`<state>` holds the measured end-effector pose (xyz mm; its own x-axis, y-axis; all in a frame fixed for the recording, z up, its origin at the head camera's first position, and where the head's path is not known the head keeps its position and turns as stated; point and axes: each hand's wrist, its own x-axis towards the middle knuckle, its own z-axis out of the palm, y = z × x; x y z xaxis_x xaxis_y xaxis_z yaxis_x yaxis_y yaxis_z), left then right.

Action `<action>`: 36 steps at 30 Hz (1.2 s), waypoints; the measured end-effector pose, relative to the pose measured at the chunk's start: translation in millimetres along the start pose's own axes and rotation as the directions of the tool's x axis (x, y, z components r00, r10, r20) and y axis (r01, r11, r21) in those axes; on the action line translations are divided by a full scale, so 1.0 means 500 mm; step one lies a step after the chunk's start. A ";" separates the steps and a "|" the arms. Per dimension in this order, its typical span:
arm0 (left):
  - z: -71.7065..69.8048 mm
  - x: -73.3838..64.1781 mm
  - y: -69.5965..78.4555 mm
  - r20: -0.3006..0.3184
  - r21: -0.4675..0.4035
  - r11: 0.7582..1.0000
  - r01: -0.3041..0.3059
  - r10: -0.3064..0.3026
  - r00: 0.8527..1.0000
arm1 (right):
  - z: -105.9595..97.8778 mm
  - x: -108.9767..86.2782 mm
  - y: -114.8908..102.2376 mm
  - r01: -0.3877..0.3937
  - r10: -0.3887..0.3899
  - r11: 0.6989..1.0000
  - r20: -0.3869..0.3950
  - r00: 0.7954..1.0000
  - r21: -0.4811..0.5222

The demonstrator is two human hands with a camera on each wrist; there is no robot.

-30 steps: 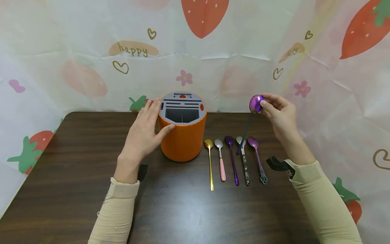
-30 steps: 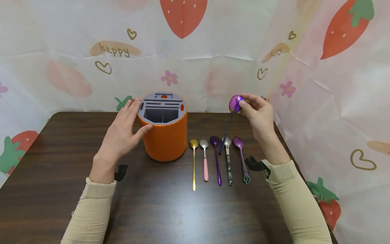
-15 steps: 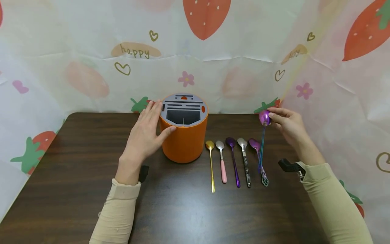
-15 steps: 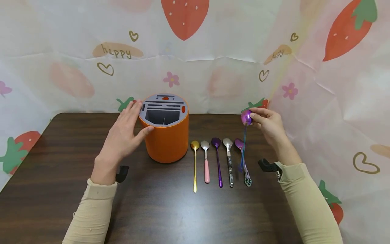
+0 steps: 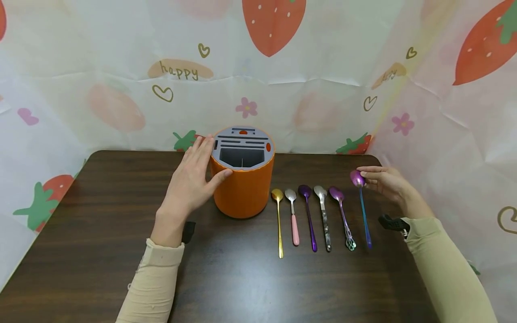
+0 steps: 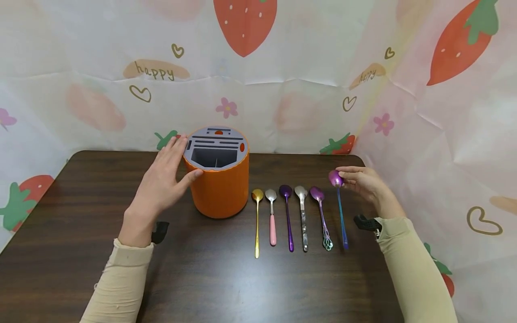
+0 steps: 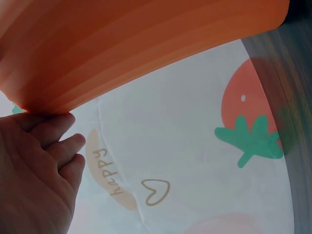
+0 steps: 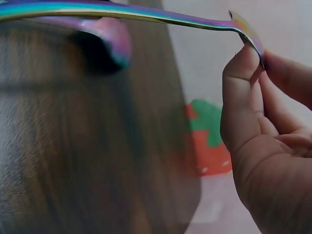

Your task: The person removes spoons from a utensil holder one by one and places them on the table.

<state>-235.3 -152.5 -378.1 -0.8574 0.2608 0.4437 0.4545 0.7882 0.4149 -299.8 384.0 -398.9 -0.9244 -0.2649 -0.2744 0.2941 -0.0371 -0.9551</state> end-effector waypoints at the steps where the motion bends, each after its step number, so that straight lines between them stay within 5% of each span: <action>1: -0.001 -0.001 0.000 -0.001 -0.001 1.000 0.001 -0.001 1.000 | -0.006 0.004 0.006 -0.009 0.009 1.000 0.005 1.000 0.006; 12: -0.005 -0.001 0.000 -0.016 0.000 1.000 -0.009 0.009 1.000 | -0.029 0.021 0.052 -0.070 0.070 0.994 0.002 0.998 0.085; 20: -0.006 -0.003 0.001 -0.016 0.005 1.000 -0.002 0.002 1.000 | -0.022 0.041 0.091 -0.041 0.040 0.999 -0.061 0.997 -0.029; 29: -0.004 -0.005 0.002 -0.008 0.005 1.000 0.010 -0.010 1.000 | -0.020 0.050 0.120 -0.026 0.020 0.998 -0.115 0.993 -0.049; 36: -0.006 -0.005 0.005 -0.006 0.018 1.000 0.012 -0.012 1.000 | -0.013 0.061 0.136 -0.001 -0.066 0.956 -0.218 0.974 -0.294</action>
<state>-231.1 -152.7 -375.9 -0.8615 0.2481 0.4430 0.4394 0.8015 0.4057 -309.8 379.6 -472.9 -0.9726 -0.0449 -0.2281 0.2103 0.2483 -0.9456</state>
